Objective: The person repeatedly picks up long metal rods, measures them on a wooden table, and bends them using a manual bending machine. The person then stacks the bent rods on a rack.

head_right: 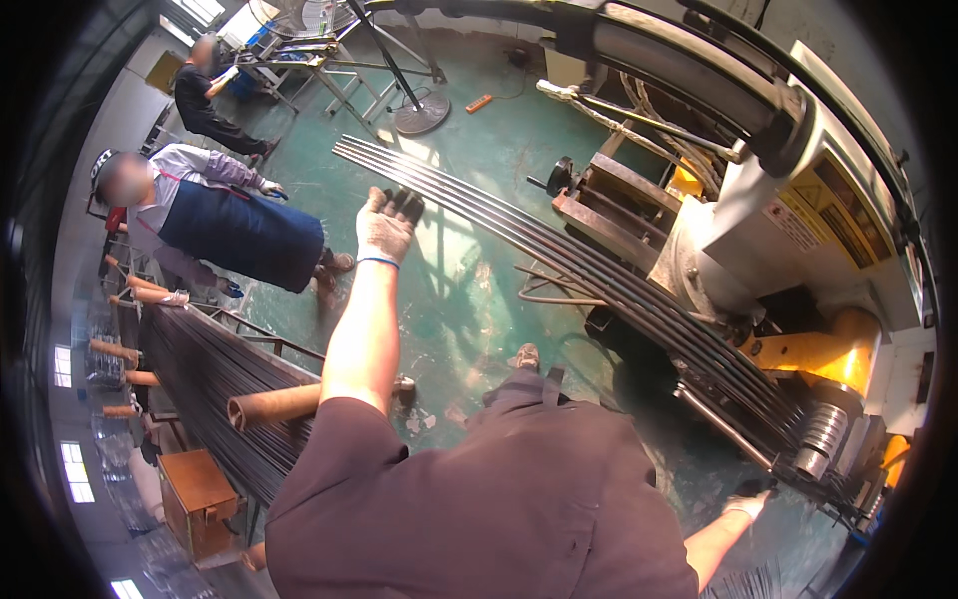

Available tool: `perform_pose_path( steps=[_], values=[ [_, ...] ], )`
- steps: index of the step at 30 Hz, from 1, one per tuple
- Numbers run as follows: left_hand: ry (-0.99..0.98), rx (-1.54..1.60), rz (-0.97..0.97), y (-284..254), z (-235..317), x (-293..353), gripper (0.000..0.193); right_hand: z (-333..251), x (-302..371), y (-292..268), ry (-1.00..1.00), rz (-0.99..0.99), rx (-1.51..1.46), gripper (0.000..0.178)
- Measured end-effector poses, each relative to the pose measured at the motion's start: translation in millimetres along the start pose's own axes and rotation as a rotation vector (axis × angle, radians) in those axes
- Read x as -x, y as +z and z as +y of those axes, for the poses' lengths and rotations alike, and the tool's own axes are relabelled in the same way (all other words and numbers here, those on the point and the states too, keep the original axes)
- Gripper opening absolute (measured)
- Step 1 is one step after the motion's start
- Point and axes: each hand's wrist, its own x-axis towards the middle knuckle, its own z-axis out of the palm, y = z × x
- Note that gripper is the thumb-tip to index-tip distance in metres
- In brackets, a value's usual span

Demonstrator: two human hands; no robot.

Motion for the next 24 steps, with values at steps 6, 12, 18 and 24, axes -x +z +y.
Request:
perform_pose_path(
  steps=[6,12,18,24],
  values=[
    [0.051,-0.032,-0.061,27,88,-123,0.04,142,136,-4,0.311,0.018,-0.309,0.057],
    [0.167,-0.111,0.08,-23,127,-182,0.032,113,192,20,0.636,-0.224,0.085,0.063],
    [0.162,-0.162,-0.074,-25,127,-189,0.028,113,165,24,0.37,-0.28,-0.086,0.042],
    [0.178,-0.196,-0.085,-36,137,-204,0.028,137,152,29,0.284,-0.343,0.044,0.029]
  ],
)
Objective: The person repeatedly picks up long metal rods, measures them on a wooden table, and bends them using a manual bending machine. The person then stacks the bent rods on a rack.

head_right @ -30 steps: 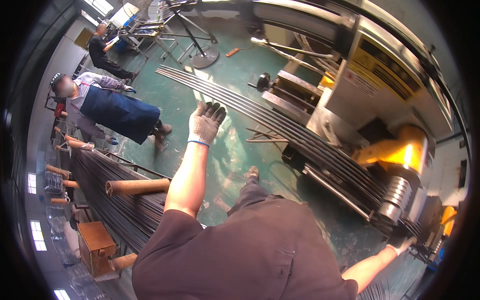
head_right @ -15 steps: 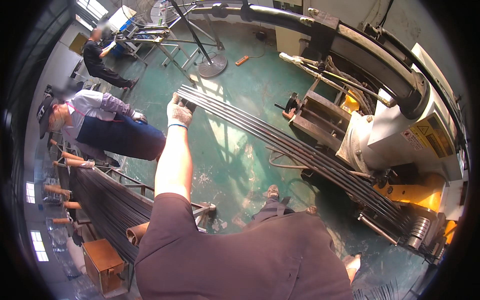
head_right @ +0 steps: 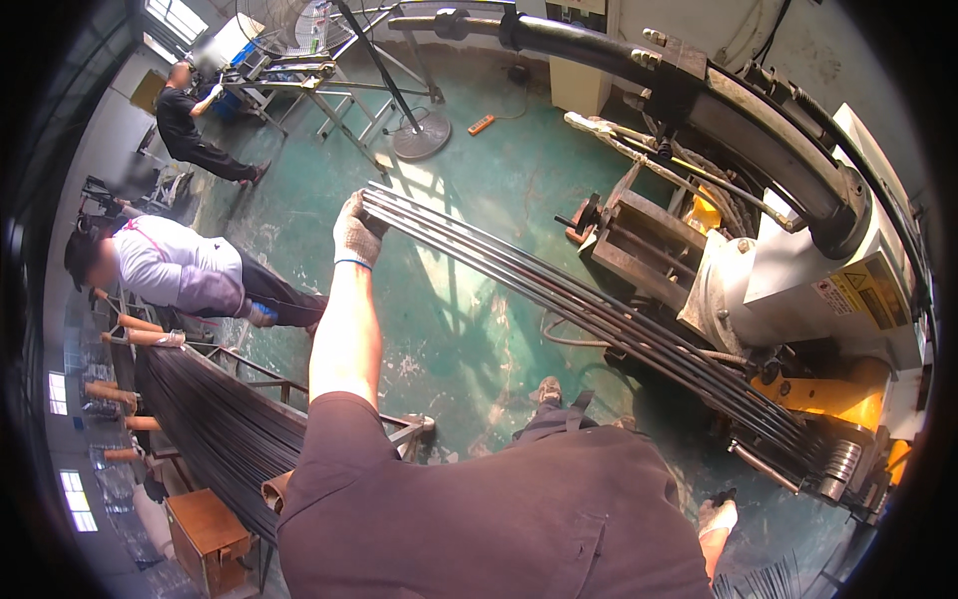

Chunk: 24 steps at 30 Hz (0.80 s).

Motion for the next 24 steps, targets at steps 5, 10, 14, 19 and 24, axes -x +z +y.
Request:
perform_pose_path(
  steps=[5,10,14,19,24],
  values=[
    [-0.054,0.036,-0.082,1,-5,-4,0.032,3,3,-11,-0.053,0.055,0.175,0.031],
    [-0.061,0.112,-0.138,2,-1,-9,0.035,5,33,19,0.007,0.202,-0.032,0.036],
    [-0.055,-0.139,-0.123,7,7,-9,0.039,9,50,4,0.012,0.231,0.06,0.032],
    [-0.341,-0.405,-0.222,12,35,7,0.051,2,64,6,-0.077,0.024,0.194,0.04],
    [-0.224,-0.088,-0.052,-2,37,29,0.064,-24,111,41,-0.161,0.234,0.287,0.045]
  ],
)
